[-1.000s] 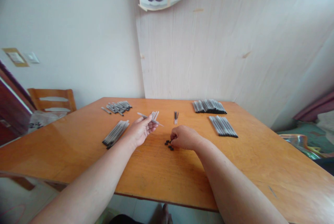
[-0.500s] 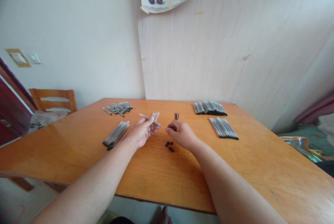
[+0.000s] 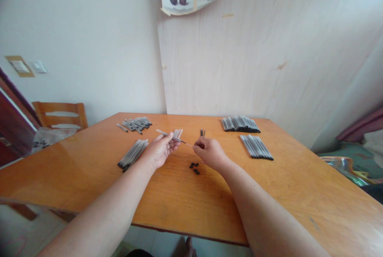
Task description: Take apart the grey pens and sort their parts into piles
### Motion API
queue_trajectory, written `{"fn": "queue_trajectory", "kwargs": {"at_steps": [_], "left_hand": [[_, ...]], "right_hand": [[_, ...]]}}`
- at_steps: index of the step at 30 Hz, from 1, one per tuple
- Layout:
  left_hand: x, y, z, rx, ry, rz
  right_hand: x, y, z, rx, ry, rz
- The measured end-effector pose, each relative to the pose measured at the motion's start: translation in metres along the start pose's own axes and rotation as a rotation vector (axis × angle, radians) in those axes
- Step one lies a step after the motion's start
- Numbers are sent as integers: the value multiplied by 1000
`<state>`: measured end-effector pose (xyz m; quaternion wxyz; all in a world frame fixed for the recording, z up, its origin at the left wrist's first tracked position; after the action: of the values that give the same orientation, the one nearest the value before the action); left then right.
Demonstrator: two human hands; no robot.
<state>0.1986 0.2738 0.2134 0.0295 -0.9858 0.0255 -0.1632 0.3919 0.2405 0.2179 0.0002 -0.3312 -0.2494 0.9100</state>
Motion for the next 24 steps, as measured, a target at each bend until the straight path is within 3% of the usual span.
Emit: {"fn": "queue_trajectory", "kwargs": {"at_steps": [9, 13, 19, 24], "left_hand": [[-27, -10, -19, 118, 35, -173], [-31, -12, -19, 159, -23, -221], [-27, -13, -16, 290, -287, -251], [-25, -13, -18, 404, -613, -239]], "right_hand": [[-13, -1, -11, 26, -37, 40], [-24, -1, -17, 104, -47, -21], [-34, 0, -46, 317, -18, -257], [-36, 0, -60, 382, 175, -335]]}}
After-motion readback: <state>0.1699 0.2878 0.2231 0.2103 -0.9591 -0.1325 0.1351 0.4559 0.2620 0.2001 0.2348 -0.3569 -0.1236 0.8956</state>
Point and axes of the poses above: each hand's wrist, its own y-axis away from the middle knuckle, its own x-axis out of the palm, z = x × y, the point moved 5 cm from there along -y, towards the middle knuckle
